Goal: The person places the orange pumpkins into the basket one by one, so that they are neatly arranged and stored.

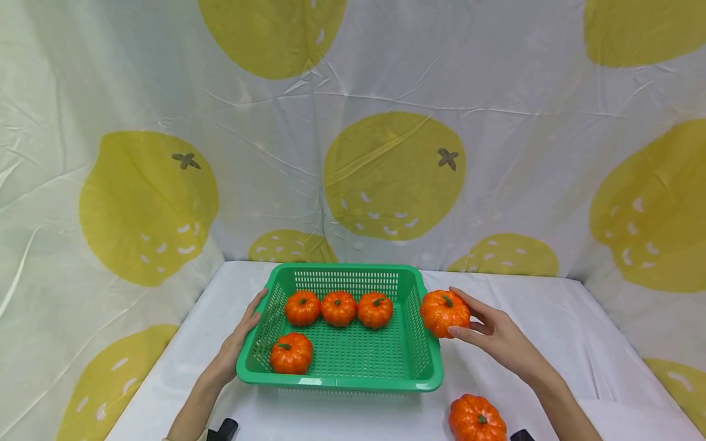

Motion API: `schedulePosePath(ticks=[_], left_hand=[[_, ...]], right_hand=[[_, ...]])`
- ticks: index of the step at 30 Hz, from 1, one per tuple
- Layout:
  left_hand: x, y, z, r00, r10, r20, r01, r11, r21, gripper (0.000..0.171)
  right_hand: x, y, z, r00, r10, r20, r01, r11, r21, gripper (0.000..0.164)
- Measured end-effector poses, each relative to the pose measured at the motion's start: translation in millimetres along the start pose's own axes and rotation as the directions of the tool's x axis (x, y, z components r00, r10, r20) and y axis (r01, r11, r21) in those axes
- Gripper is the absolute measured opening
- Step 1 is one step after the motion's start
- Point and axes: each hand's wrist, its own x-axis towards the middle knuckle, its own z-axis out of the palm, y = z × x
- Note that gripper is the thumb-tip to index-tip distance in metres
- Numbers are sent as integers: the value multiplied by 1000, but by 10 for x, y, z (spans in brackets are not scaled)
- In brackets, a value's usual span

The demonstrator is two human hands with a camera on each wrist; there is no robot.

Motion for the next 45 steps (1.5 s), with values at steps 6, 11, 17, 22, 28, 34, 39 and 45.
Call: schedulePosePath(ticks=[6, 11, 17, 22, 28, 34, 39, 45], left_hand=[[-14, 13, 2, 1000, 10, 2, -10, 1000, -1, 53], [-25, 11, -4, 1000, 7, 0, -7, 1000, -8, 53], [-42, 9, -8, 1000, 0, -3, 0, 1000, -11, 54], [-39, 9, -11, 1000, 1, -8, -1, 1000, 0, 53], [-23, -2, -12, 1000, 6, -4, -6, 1000, -6, 53], [-17, -2, 12, 1000, 0, -2, 0, 1000, -5, 54], [-13, -1, 13, 1000, 6, -2, -6, 1000, 7, 53], [-13, 4, 2, 1000, 22, 12, -22, 1000, -4, 53]], right_hand=[[186, -147, 274, 998, 34, 50, -36, 998, 50, 71], [285, -203, 433, 998, 48, 46, -50, 998, 29, 72], [384, -261, 586, 996, 51, 69, -50, 999, -12, 70], [490, -336, 737, 991, 77, 107, -76, 997, -14, 73], [594, -429, 972, 978, 159, 137, -163, 986, 22, 83], [659, -435, 1168, 974, 162, 158, -175, 982, 66, 84], [702, -384, 1291, 970, 165, 178, -177, 983, 53, 82], [733, -387, 1387, 966, 201, 161, -199, 980, -31, 81]])
